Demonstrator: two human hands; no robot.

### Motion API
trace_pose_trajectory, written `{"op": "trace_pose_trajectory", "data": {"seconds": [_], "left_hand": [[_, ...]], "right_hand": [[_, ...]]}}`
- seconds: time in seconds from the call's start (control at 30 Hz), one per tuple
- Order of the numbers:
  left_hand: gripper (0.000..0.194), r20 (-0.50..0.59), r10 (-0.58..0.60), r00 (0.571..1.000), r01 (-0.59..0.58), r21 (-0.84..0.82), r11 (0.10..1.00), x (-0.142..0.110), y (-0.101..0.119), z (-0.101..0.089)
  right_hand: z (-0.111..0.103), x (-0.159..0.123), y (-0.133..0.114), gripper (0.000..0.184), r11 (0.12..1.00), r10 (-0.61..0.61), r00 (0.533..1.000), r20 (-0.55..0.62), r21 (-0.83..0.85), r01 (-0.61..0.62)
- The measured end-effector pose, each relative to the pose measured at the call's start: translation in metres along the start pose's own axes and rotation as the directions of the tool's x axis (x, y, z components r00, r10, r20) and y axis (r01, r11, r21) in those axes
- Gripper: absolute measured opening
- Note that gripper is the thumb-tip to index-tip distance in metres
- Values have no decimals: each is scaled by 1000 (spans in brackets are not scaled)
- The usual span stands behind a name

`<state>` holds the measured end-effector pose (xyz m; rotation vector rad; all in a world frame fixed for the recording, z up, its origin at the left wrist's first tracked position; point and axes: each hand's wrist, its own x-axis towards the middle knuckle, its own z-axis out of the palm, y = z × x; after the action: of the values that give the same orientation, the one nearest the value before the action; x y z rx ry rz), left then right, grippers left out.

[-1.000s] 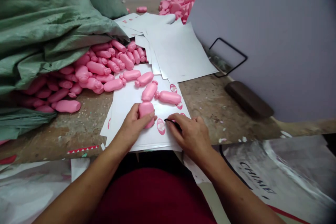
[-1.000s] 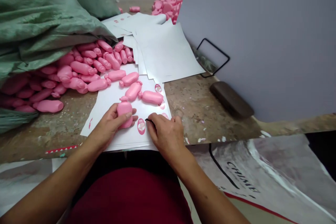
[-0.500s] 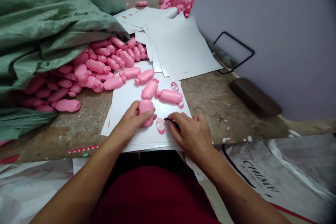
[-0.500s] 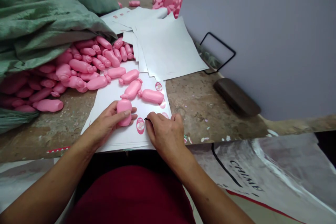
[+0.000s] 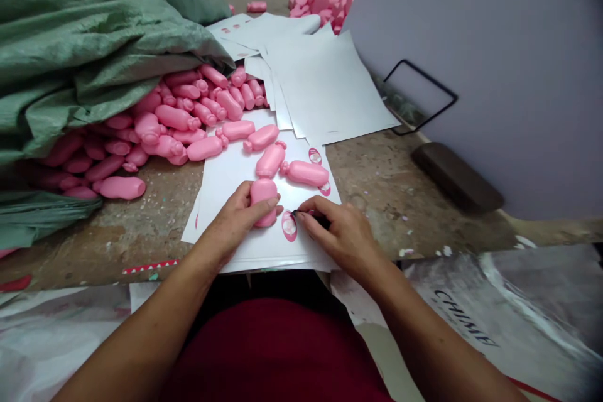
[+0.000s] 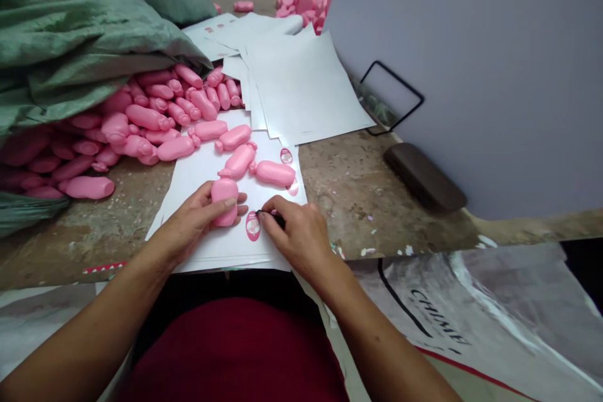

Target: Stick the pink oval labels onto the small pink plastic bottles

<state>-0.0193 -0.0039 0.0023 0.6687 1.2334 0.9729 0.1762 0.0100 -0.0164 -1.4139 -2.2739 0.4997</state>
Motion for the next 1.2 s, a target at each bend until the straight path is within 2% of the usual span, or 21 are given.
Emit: {"op": "trace_pose_trajectory", "data": {"seconds": [0.07, 0.23, 0.33, 0.4, 0.47, 0.5, 0.57, 0.63, 0.67, 0.77, 0.87, 0.97, 1.2], "left_hand": [[30, -31, -11, 999, 10, -49, 999, -1, 2, 1], [19, -106, 0, 994, -16, -150, 989, -2, 4, 4], [19, -108, 10, 994, -27, -155, 988, -2, 3, 5], [20, -114, 17, 993, -35, -158, 987, -2, 1, 6], [20, -127, 27, 992, -48, -171, 984, -1, -1, 6], [20, -133, 31, 991, -55, -178, 983, -1, -2, 6], [19, -135, 39, 990, -64, -181, 981, -1, -3, 6], [20, -131, 61, 989, -83, -171, 982, -3, -4, 7], [21, -124, 76, 989, -97, -166, 981, -6, -3, 7], [27, -67, 81, 995, -93, -213, 973, -19, 1, 10], [40, 44, 2, 999, 11, -306, 952, -36, 7, 13], [55, 121, -29, 992, 67, -323, 944, -49, 10, 15], [64, 123, -26, 992, 61, -295, 954, -57, 6, 12]], "right_hand": [[-3, -1, 2, 15, 1000, 15, 1000, 7, -1, -15], [1, -4, 0, 15, 986, -58, 998, -32, -158, 53], [4, 1, -3, 20, 987, -22, 1000, -19, -158, 19], [2, 5, -3, 24, 994, 67, 998, 6, -83, -66], [-4, 9, -2, 29, 978, 175, 982, 69, 107, -181], [-8, 10, -2, 31, 941, 217, 970, 110, 242, -238], [-17, 10, -3, 34, 801, 263, 951, 163, 512, -309], [-24, 9, -8, 37, 664, 271, 948, 168, 680, -311], [-26, 9, -11, 36, 627, 263, 950, 169, 718, -301], [-28, 9, -26, 31, 613, 203, 960, 195, 739, -280], [-25, 10, -38, 28, 616, 152, 965, 216, 742, -263], [-22, 11, -43, 28, 590, 112, 964, 240, 765, -258], [-19, 9, -46, 27, 611, 88, 965, 245, 752, -247]]}}
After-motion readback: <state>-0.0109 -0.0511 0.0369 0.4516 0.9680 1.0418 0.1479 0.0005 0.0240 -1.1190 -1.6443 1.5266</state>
